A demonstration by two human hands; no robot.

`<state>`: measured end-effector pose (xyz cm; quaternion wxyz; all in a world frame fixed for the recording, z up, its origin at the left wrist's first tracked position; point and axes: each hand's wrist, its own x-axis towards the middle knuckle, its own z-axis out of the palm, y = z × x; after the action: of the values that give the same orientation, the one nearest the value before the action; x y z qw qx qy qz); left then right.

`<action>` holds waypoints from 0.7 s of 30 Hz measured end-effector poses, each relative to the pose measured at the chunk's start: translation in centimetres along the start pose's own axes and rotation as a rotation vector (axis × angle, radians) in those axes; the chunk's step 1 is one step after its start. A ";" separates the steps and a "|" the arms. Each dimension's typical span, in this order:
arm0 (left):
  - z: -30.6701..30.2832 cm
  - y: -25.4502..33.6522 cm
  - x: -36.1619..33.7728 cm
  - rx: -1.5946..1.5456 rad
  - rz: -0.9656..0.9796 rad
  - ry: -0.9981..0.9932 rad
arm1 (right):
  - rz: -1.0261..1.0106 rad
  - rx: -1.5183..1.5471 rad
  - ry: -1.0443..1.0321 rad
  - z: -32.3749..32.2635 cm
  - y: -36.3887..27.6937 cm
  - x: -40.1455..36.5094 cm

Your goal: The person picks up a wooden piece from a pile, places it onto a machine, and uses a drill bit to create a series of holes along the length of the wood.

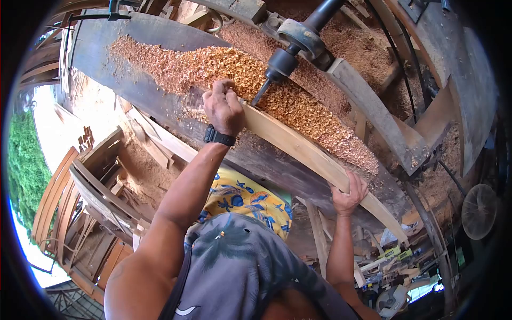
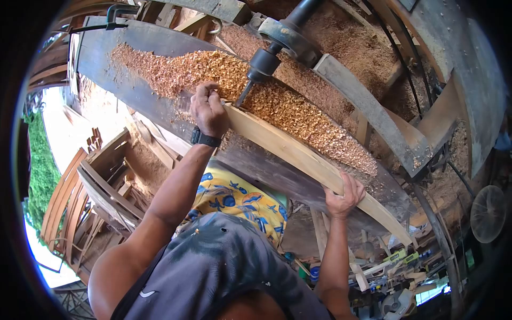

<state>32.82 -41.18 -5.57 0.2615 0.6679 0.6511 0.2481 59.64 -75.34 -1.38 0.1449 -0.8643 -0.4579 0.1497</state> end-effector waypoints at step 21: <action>-2.4 -2.4 5.6 -0.018 -0.074 0.074 | -0.044 -0.009 0.055 2.3 -5.0 2.3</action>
<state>29.60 -35.53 -5.41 0.2522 0.6316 0.6822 0.2685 56.22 -70.45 -1.80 0.1567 -0.8584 -0.4733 0.1207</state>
